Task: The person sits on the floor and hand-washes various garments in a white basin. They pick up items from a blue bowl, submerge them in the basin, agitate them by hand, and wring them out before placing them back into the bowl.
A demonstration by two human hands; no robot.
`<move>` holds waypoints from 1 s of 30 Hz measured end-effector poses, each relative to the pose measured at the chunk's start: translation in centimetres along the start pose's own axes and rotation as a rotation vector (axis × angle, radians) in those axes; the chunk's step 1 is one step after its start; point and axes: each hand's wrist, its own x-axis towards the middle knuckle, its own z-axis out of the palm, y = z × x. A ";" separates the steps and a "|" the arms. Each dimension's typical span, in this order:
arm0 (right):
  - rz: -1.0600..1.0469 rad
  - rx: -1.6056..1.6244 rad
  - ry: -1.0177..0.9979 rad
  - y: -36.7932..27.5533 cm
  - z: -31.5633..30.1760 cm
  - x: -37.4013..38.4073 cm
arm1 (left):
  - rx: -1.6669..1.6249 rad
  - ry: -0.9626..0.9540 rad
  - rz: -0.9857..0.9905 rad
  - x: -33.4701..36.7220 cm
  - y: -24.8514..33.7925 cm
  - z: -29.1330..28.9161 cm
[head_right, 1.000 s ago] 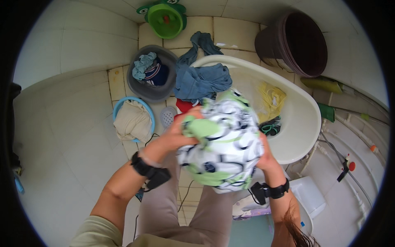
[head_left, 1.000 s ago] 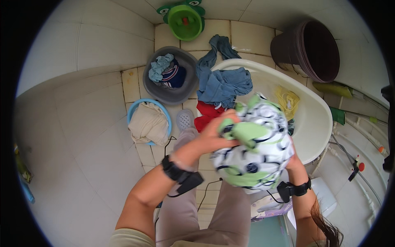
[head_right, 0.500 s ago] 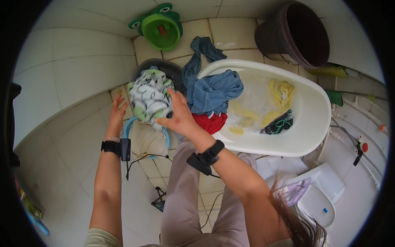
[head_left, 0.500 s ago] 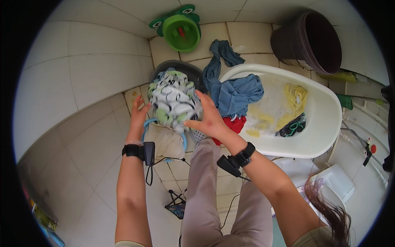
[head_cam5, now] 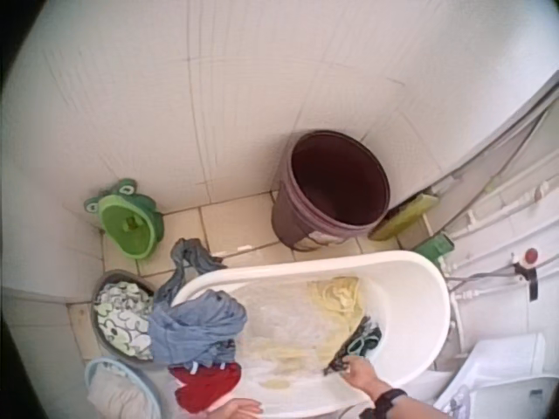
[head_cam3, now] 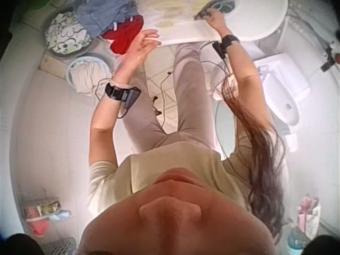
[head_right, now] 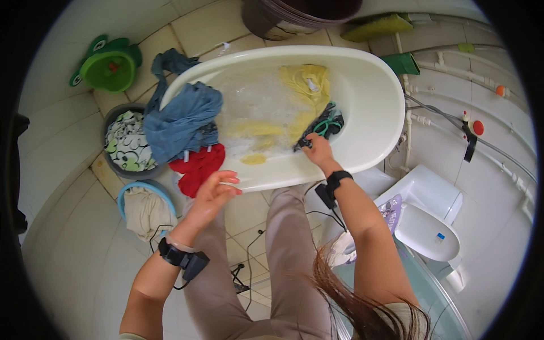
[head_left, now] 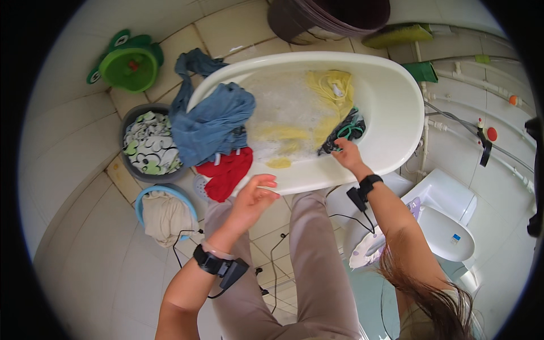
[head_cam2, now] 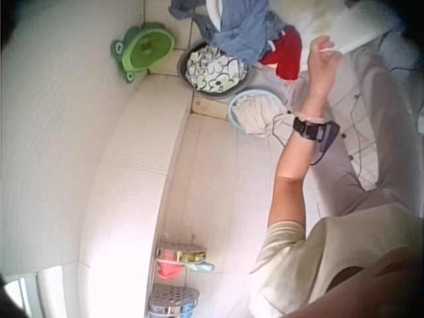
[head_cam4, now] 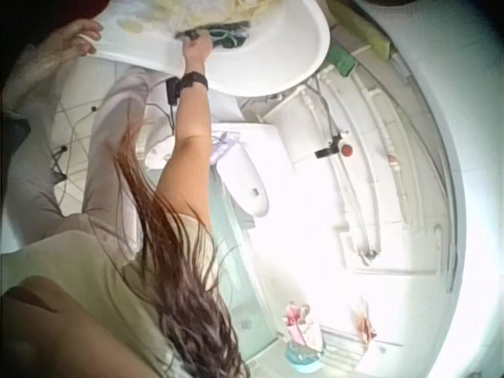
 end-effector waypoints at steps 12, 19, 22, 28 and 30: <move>-0.103 -0.793 -0.141 0.2 1.3 14.4 | -0.211 0.568 -0.461 17.1 -13.5 1.7; -0.022 -0.047 0.032 2.9 7.4 16.4 | -0.328 0.467 -0.371 23.8 -16.4 1.9; 0.019 0.595 0.016 3.6 7.6 15.9 | -0.529 0.500 -0.440 26.6 -14.4 4.6; -0.203 1.194 -0.417 -5.6 4.5 8.4 | -0.733 0.235 -0.072 26.8 -12.7 0.5; -0.291 1.118 -0.348 -6.2 4.4 7.5 | -0.707 0.268 -0.151 25.8 -11.5 1.2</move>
